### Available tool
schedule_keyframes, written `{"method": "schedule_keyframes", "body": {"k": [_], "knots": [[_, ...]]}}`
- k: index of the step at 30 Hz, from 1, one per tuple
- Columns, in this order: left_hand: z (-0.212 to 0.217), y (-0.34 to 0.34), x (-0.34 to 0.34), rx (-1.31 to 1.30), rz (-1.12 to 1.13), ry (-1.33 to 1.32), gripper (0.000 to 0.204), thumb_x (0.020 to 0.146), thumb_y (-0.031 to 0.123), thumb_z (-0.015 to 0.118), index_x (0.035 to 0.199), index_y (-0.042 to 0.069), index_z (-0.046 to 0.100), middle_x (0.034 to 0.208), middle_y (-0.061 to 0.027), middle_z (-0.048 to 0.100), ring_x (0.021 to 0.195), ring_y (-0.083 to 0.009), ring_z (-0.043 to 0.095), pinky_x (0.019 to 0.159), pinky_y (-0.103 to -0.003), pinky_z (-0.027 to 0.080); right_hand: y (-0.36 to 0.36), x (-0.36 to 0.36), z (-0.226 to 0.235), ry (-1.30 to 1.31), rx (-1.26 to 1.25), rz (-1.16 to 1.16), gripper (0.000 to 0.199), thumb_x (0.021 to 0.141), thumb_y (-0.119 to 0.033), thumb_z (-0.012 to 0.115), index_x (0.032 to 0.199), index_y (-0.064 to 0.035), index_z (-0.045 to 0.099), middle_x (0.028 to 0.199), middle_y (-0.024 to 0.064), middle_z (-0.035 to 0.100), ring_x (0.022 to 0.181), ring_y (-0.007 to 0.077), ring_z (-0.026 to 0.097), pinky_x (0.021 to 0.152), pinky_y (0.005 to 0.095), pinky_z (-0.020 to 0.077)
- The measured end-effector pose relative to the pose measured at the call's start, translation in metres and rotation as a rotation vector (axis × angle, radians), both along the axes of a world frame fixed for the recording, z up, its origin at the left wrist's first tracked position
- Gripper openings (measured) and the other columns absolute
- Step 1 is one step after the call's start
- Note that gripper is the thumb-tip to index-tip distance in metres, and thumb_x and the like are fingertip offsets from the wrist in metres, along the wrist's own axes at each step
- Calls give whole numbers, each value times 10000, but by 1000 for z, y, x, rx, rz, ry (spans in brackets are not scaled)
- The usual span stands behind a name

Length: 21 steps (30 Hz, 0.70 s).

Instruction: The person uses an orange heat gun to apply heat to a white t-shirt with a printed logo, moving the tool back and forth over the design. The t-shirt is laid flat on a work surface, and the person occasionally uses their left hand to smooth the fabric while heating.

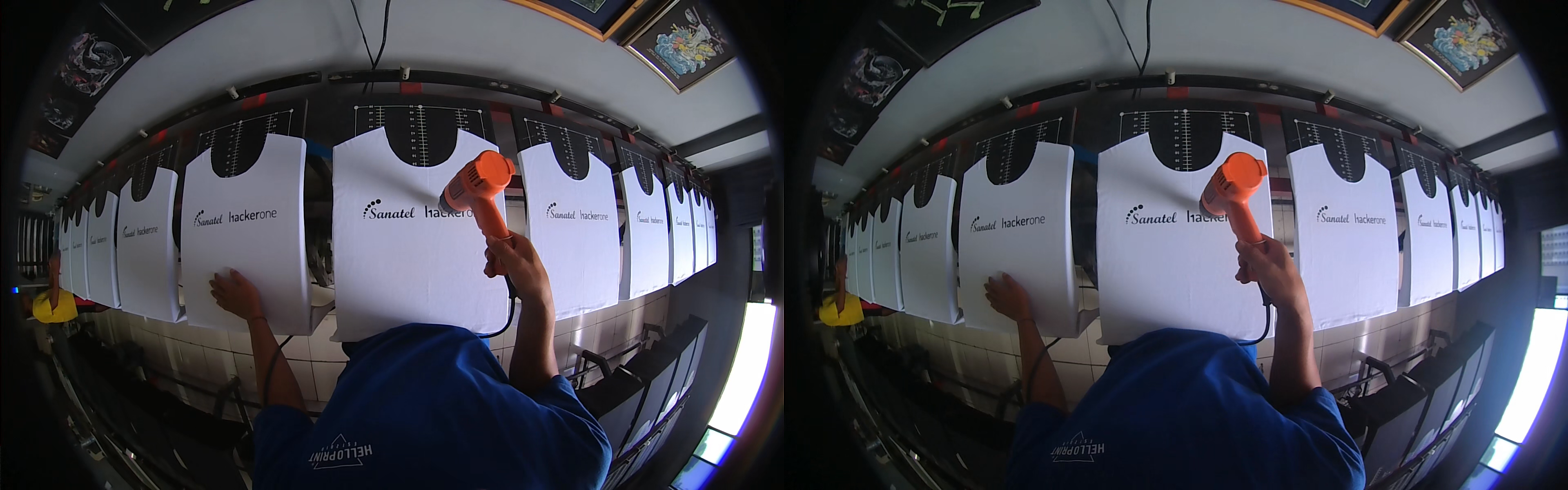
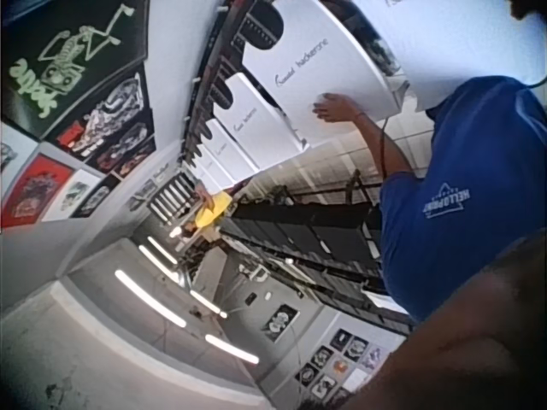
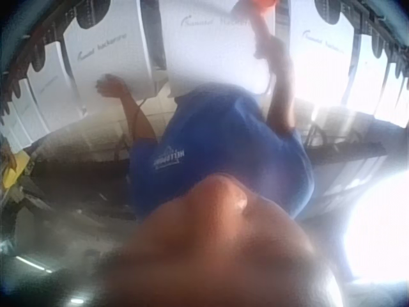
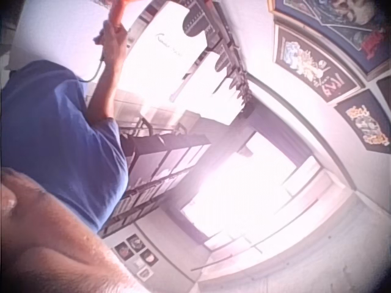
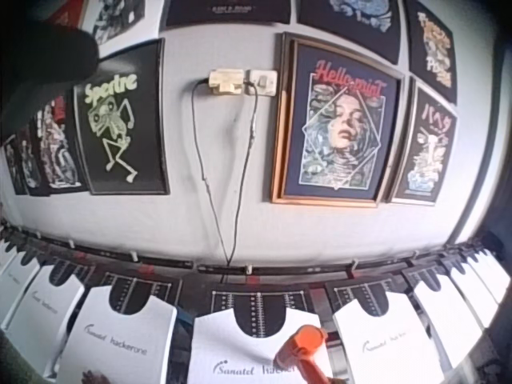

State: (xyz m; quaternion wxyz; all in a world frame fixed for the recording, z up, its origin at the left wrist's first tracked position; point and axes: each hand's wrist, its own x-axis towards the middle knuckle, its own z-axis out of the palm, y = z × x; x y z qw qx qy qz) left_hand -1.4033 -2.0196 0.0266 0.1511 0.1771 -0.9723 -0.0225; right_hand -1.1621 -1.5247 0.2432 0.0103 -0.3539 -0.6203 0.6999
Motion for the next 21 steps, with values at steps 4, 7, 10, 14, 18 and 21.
{"method": "schedule_keyframes", "body": {"k": [4,7,10,14,18,21], "knots": [[0,1,0,-11,-7,2,584,1013,448,396,1419,28,415,1484,-240,379,1358,-461,362,1107,-572,297,-10,-3,1,-5,58,-7,281,918,-237,633,951,36,575,724,31,566,603,119,592,587,267,496],[-2,0,0,-12,-5,13,584,1014,447,394,1418,25,414,1481,-244,383,1353,-464,369,1108,-574,296,-1,2,6,-33,18,39,284,917,-236,633,980,35,577,744,33,575,612,113,598,593,266,501],[-2,1,-1,-13,-27,30,583,1015,444,393,1416,22,416,1476,-246,391,1349,-464,374,1109,-575,294,-12,6,6,-19,45,27,277,917,-223,625,999,37,578,752,36,580,611,112,598,593,264,505],[-2,0,1,-19,-25,32,583,1016,444,394,1412,18,419,1471,-249,397,1345,-466,378,1108,-577,294,-2,20,7,-64,51,-19,324,937,-271,613,1035,35,577,746,39,588,602,127,594,603,276,507],[1,3,2,-16,-24,23,579,1017,442,395,1413,20,417,1474,-243,395,1345,-467,375,1107,-577,294,7,37,3,-64,107,-117,369,939,-306,614,1047,45,575,751,43,581,601,126,594,599,274,506],[2,4,3,-16,-14,10,577,1017,439,397,1416,24,410,1480,-234,389,1348,-467,369,1109,-577,292,11,42,3,-87,144,-182,408,935,-332,622,1054,55,573,755,47,572,600,126,593,594,277,503]]}}
